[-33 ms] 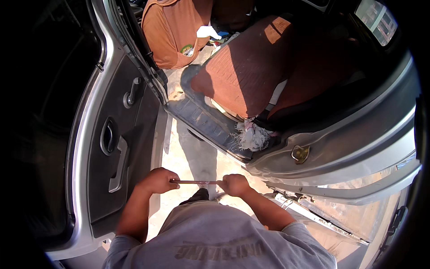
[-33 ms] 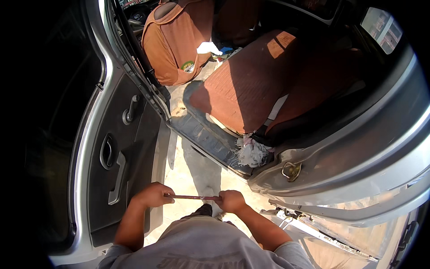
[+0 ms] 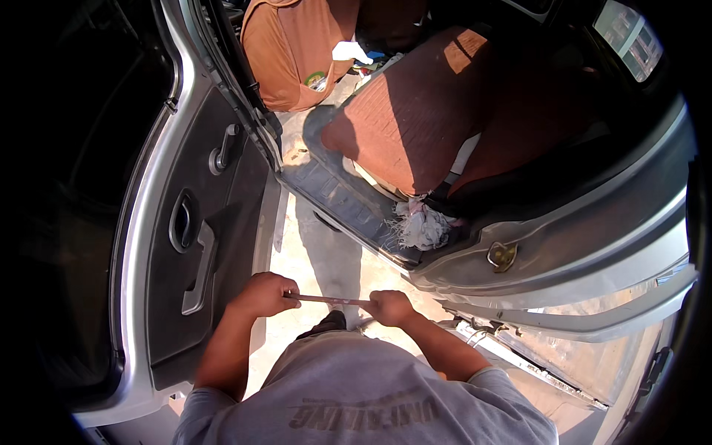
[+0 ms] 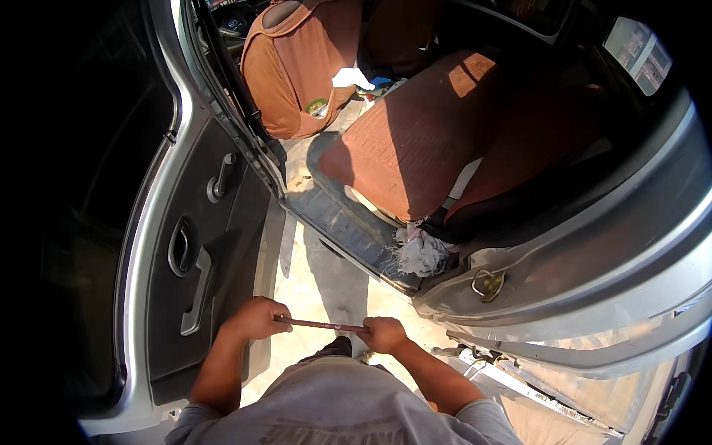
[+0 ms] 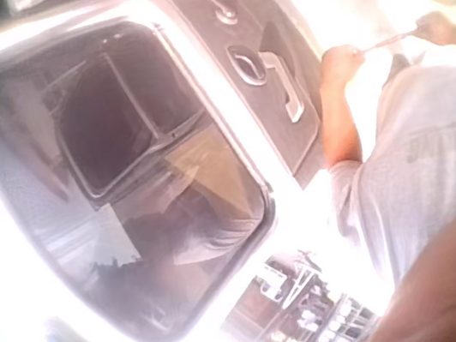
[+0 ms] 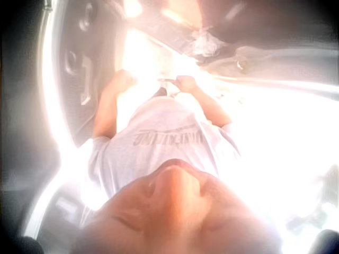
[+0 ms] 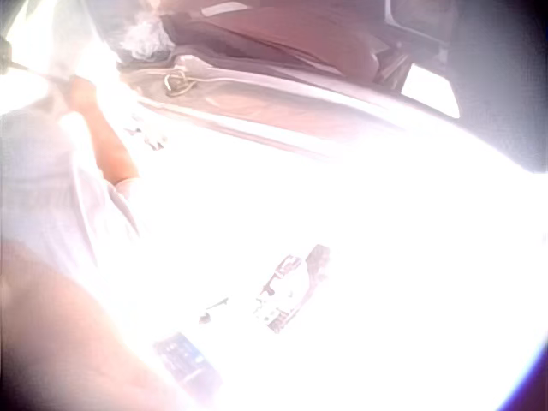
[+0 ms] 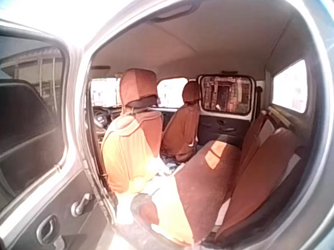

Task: The person walks to a silver pickup truck, opens the door, and retrieves several items from the back seat including a bowl of food, a cloth, and a container of screws. They place these items on the ground and then return to the truck to pick up more items, including a plastic bag and a small box.

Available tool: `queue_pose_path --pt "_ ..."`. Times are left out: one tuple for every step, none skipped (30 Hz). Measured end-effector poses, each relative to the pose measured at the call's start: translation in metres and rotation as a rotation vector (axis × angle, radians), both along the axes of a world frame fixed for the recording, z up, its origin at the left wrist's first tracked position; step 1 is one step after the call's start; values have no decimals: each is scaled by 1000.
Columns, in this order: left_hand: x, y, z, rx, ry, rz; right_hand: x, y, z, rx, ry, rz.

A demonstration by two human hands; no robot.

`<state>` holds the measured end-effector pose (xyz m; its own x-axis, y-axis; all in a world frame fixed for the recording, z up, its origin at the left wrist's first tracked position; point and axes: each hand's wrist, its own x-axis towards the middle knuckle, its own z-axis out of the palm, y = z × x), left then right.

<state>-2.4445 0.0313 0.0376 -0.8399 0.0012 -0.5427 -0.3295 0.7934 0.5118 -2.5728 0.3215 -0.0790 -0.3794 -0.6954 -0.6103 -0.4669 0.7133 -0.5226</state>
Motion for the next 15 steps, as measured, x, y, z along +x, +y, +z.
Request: queue_pose_path --pt "2 -3 -7 -106 218 -7 8 4 -17 -65 -59 -99" --pt "2 -1 -15 -273 677 59 21 12 -39 -127 -122 -197" --pt "-3 2 -10 -369 762 155 28 19 -62 -196 -300 -317" --pt "-8 2 -7 -463 841 256 29 16 -68 -161 -405 -502" --pt "-8 -3 -13 -346 830 329 28 12 -73 -123 -506 -692" --pt "-8 -8 -20 -227 818 399 26 6 -78 -82 -601 -886" --pt "-8 -11 -26 -103 807 469 14 0 -88 -164 -734 -1056" --pt "-7 -12 -28 -50 733 445 -2 -14 -76 -226 -869 -1205" --pt "-4 -14 -30 4 661 419 -16 -26 -73 -229 -911 -1310" --pt "0 -16 -30 54 590 390 -32 -36 -80 -221 -936 -1407" --pt "5 -19 -37 61 525 347 -44 -45 -87 -227 -942 -1442" --pt "9 -16 -37 98 444 376 -51 -51 -92 -233 -947 -1477" --pt "15 -15 -45 141 443 388 -50 -58 -98 -274 -917 -1483" --pt "19 -15 -55 184 442 400 -47 -68 -103 -316 -886 -1489" --pt "23 -16 -65 216 423 384 -43 -79 -107 -357 -854 -1494"
